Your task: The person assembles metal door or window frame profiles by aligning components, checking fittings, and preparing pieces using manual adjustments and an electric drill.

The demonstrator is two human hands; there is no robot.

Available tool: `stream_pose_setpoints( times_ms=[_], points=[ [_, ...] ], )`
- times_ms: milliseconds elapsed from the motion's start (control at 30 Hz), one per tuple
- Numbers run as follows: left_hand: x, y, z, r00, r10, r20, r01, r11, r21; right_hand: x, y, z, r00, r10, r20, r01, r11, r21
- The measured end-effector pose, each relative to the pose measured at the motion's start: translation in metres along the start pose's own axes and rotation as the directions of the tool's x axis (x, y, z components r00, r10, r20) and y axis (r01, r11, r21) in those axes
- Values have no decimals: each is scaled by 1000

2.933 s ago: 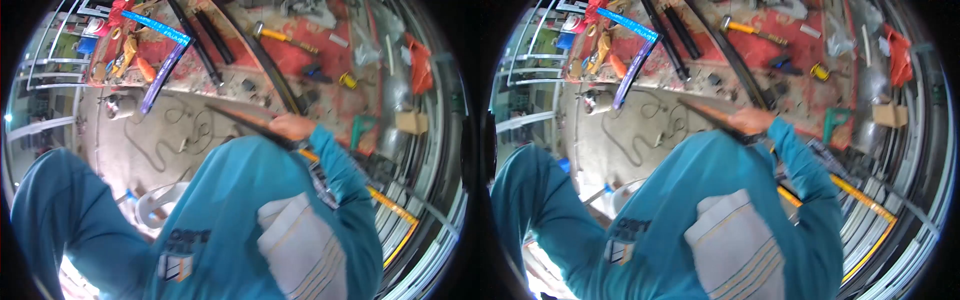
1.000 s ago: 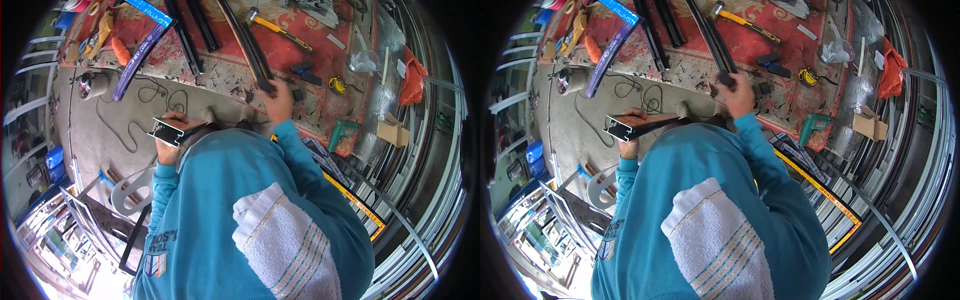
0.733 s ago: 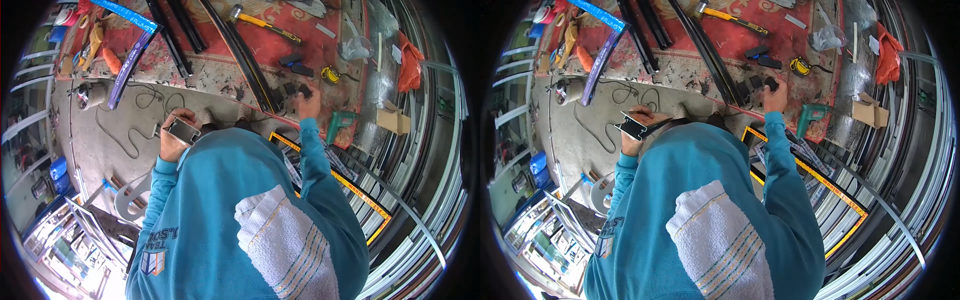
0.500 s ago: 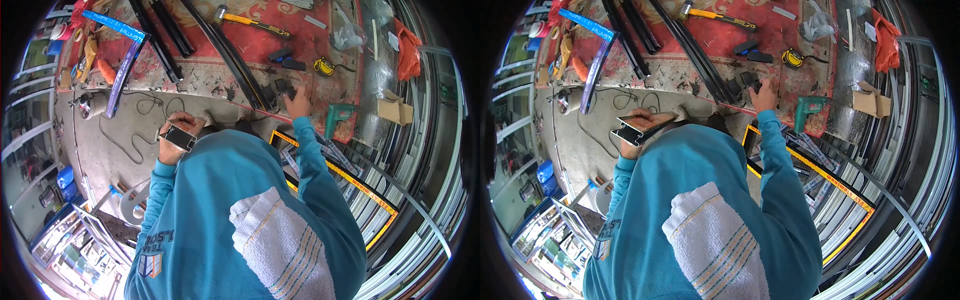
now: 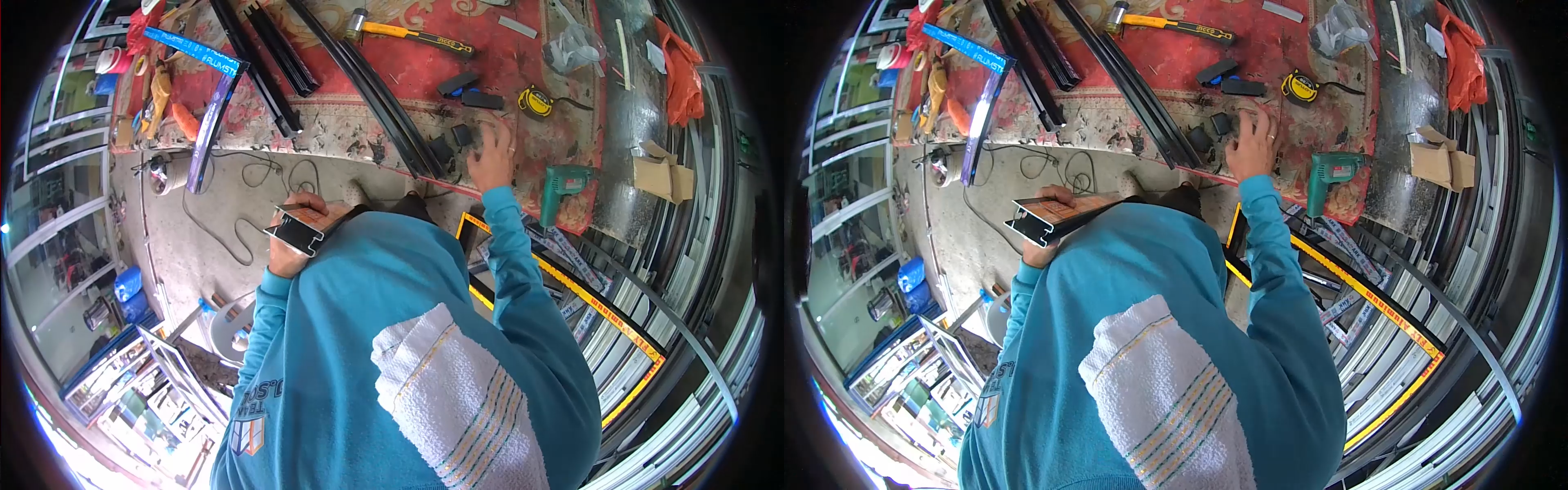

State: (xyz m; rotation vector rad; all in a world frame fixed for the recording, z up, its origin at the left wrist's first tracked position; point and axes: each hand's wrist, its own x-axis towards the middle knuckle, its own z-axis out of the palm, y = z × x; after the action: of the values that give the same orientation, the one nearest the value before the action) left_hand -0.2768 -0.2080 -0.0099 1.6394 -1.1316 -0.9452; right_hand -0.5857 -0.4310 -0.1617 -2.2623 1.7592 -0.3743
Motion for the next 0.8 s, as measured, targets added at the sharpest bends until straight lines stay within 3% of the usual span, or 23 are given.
stream_pose_setpoints(
  times_ms=[67,100,167,200,267,333,400,467,533,567,633,667,733,767,800],
  points=[
    [-2,2,2,1000,-15,-11,14,1000,-8,8,-5,-9,934,-352,52,351,936,34],
    [-2,4,4,999,-27,-19,27,999,-20,8,-7,-7,934,-353,52,352,935,33],
    [-1,9,9,999,-38,-14,37,998,-40,10,-10,1,811,-532,243,536,842,55],
    [-1,11,10,999,-50,-10,50,997,-58,14,-8,6,808,-538,241,542,839,52],
    [0,17,13,1000,-25,-9,24,996,-82,22,-5,12,778,-494,388,517,854,52],
    [0,17,13,1000,6,-11,-8,994,-108,26,-1,4,803,-475,359,483,873,76],
    [-3,14,13,996,-86,-6,83,981,-177,32,11,0,853,-480,205,353,820,451],
    [-2,17,11,995,-103,-5,101,979,-176,27,5,-22,866,-486,117,366,775,515],
    [-2,17,7,992,-126,-8,123,977,-172,21,-11,-52,889,-370,269,37,644,764],
    [0,13,5,998,-55,35,61,978,-201,17,-20,-63,883,-386,266,50,641,766],
    [4,9,0,995,62,84,-28,933,-360,5,-40,-81,825,-414,384,-273,303,913],
    [5,3,-1,996,62,69,-33,934,-355,-1,-50,-89,819,-428,382,-270,300,915],
    [5,-6,-3,988,-88,124,126,932,-340,-10,-70,-101,770,-509,385,-303,240,922],
    [6,-4,-3,982,-122,145,170,907,-385,-13,-80,-105,771,-546,329,-187,299,936],
    [6,-7,-4,984,-124,131,166,909,-383,-16,-89,-110,763,-558,327,-185,296,937]
  ],
)
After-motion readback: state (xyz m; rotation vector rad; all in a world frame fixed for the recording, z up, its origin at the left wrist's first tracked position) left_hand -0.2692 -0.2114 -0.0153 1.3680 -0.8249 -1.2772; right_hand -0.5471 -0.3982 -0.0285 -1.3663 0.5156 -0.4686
